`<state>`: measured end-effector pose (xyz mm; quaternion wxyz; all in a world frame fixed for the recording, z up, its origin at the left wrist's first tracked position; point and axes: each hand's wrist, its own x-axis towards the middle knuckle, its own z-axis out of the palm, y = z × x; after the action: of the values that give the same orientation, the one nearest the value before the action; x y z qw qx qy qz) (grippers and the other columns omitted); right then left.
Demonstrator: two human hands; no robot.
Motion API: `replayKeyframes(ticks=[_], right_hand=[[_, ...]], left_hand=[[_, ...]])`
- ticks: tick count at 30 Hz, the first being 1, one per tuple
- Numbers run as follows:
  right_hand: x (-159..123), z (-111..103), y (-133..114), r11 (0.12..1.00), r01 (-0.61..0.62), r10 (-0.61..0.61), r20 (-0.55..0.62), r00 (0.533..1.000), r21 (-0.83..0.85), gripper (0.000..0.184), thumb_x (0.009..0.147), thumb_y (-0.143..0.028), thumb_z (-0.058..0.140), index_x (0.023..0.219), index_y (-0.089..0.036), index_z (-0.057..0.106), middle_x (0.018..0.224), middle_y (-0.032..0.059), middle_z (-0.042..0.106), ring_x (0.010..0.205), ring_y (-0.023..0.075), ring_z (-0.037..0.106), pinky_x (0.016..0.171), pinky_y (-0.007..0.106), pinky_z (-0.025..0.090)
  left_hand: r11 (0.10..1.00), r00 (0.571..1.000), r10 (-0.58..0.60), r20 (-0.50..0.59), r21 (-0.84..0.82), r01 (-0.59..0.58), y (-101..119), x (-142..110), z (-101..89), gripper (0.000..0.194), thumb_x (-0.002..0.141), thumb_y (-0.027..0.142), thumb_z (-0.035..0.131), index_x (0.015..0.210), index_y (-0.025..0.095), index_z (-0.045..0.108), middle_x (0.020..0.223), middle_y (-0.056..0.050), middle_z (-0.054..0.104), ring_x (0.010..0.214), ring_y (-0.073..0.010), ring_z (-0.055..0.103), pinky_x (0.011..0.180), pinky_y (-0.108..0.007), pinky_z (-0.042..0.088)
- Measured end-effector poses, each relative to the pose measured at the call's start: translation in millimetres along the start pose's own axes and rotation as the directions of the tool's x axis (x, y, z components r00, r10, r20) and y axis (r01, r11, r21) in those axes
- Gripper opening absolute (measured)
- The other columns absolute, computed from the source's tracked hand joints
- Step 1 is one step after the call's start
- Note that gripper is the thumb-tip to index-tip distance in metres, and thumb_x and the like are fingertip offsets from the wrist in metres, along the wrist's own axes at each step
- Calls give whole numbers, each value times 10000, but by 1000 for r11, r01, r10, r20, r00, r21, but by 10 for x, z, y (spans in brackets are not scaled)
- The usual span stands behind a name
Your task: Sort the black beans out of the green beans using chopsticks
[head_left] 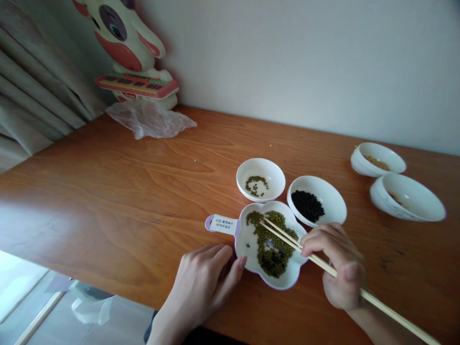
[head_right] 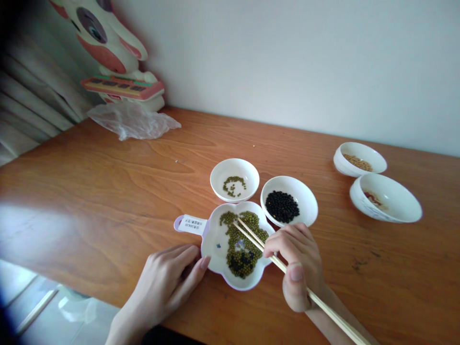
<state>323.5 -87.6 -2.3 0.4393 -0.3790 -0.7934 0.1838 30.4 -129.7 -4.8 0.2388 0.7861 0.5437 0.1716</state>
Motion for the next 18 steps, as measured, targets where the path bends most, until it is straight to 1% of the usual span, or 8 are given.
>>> replayKeyframes(ticks=[4, 8, 16, 18], right_hand=[[9, -1, -8, 1000, 16, -16, -8, 1000, -1, 621, 1118, -487, 169, 826, -231, 654, 734, 38, 704, 692, 227, 628, 732, 452, 370], [16, -3, -18, 1000, 5, -4, -41, 999, 19, 596, 1126, -431, 197, 835, -231, 677, 754, 39, 719, 697, 216, 625, 744, 450, 369], [5, 18, -16, 1000, -23, 23, -17, 1000, 18, 643, 1108, -540, 159, 829, -239, 654, 737, 38, 703, 706, 226, 617, 752, 455, 353], [7, 24, -13, 1000, -17, 18, -19, 1000, 11, 635, 1108, -532, 166, 824, -234, 649, 732, 37, 698, 700, 225, 613, 749, 453, 350]], left_hand=[[1000, 1000, 3, 2, -6, -3, 1, -5, -2, 362, 1095, 381, 461, 772, 220, 488, 720, 20, 618, 610, -136, 570, 603, -284, 342], [1000, 1000, -5, -2, -1, 5, -5, -7, 9, 366, 1097, 389, 459, 774, 221, 492, 724, 20, 618, 613, -139, 567, 604, -285, 338], [1000, 1000, -1, 2, 3, 1, -9, -2, 17, 366, 1097, 391, 458, 775, 220, 494, 723, 19, 617, 615, -138, 573, 611, -280, 347], [1000, 1000, -1, -2, 4, 1, -8, 1, 17, 366, 1096, 390, 459, 775, 220, 496, 722, 20, 618, 613, -136, 575, 608, -279, 347]])
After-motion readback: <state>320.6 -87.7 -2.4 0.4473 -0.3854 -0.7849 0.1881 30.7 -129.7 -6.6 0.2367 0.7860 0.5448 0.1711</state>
